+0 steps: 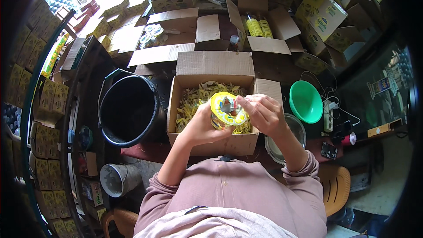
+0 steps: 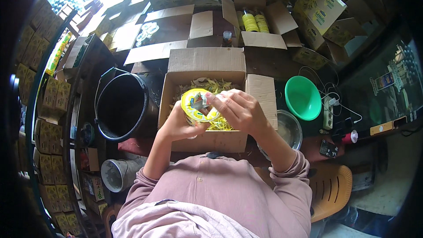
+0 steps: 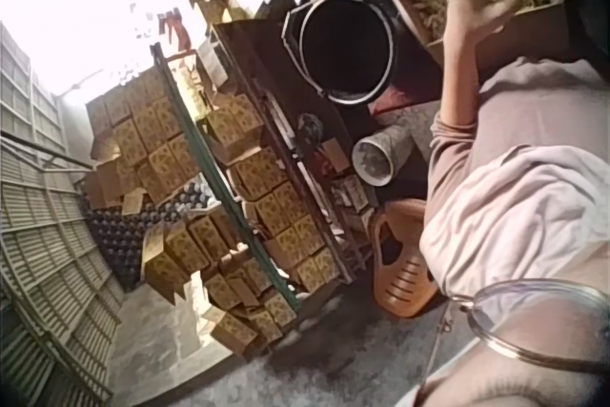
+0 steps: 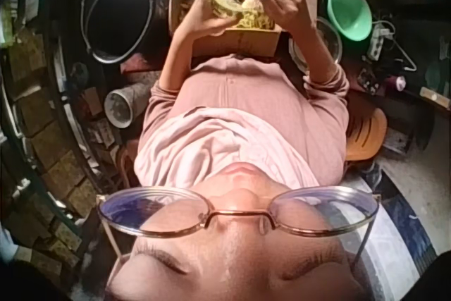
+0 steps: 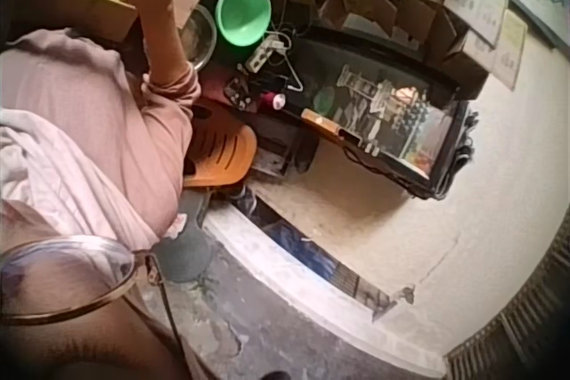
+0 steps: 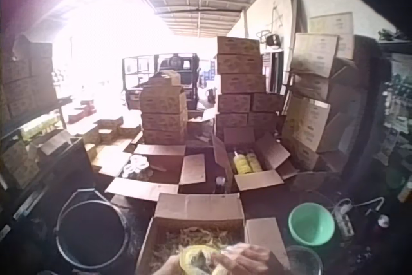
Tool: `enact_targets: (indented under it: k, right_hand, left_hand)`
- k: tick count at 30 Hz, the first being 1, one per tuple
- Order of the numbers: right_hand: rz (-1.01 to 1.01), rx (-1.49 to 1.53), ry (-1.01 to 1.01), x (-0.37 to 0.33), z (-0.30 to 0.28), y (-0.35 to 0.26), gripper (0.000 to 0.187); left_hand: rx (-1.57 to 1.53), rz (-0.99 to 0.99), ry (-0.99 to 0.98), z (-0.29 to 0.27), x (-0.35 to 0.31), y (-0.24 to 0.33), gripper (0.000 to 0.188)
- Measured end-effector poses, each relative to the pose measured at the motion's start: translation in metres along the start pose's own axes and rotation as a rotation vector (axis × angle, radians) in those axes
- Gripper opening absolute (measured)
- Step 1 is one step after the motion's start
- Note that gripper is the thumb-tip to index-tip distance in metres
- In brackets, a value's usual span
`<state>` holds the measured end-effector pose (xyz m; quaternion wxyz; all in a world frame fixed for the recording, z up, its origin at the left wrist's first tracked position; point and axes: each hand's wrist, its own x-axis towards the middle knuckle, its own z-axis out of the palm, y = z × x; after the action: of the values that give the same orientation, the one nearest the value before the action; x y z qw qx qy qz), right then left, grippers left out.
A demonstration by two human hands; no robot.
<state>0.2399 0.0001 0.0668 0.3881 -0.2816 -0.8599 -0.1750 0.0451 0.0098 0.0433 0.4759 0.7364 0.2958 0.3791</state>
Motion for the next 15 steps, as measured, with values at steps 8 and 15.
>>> enact_targets:
  k: [8, 15]
  right_hand:
    - [0.0, 0.04, 0.013, -0.002, 0.002, 0.004, 0.047]
    - [0.09, 0.086, -0.028, -0.002, 0.001, 0.008, 0.054]
  left_hand:
    - [-0.221, 0.086, -0.13, -0.004, -0.001, -0.014, 0.064]
    - [-0.228, 0.004, -0.07, -0.003, 0.004, -0.009, 0.056]
